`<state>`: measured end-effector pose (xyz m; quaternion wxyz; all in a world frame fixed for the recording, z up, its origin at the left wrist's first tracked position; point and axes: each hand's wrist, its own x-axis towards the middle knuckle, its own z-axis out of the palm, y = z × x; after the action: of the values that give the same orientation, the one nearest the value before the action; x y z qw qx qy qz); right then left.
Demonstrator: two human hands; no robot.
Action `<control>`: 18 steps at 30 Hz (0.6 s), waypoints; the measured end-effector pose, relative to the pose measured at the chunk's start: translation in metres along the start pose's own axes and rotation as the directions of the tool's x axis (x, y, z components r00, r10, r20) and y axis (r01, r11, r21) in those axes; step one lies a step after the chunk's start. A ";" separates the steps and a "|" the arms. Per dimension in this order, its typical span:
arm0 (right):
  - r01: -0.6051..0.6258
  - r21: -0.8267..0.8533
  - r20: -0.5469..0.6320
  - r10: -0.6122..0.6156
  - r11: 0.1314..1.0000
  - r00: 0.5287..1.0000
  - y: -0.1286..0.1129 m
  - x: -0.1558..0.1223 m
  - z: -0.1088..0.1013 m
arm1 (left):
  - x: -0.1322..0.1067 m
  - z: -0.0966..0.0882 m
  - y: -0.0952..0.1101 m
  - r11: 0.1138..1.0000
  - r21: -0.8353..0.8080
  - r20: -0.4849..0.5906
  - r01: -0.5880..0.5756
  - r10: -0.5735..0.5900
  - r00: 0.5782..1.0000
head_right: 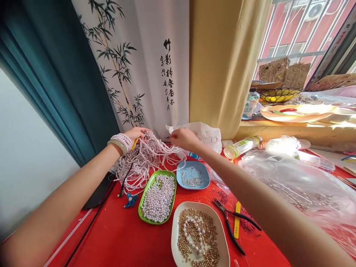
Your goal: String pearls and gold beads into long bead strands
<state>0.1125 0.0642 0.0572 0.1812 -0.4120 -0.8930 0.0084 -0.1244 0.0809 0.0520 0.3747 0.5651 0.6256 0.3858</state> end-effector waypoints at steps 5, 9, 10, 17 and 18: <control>0.123 0.039 0.150 -0.127 0.992 0.980 -0.051 0.020 0.055 | 0.005 -0.005 0.009 0.987 -0.161 -0.112 0.011 -0.030 0.993; 0.100 0.032 0.218 -0.104 0.995 0.970 -0.037 0.033 0.064 | 0.009 -0.030 0.016 0.950 -0.296 -0.297 -0.094 0.002 0.955; 0.094 0.037 0.217 -0.099 0.995 0.971 -0.029 0.038 0.058 | 0.010 -0.038 0.018 0.937 -0.324 -0.350 -0.131 0.010 0.937; 0.002 0.130 -0.029 0.002 0.992 1.000 0.005 0.062 -0.006 | 0.009 -0.074 0.053 0.810 -0.453 -0.541 -0.372 0.082 0.837; -0.029 0.151 -0.088 0.043 0.988 0.995 0.008 0.063 -0.014 | 0.009 -0.078 0.059 0.775 -0.469 -0.561 -0.423 0.108 0.821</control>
<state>0.0855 0.1137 0.0889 0.2519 -0.4134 -0.8730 0.0596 -0.1706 0.0886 0.1383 0.2897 0.3895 0.4650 0.7404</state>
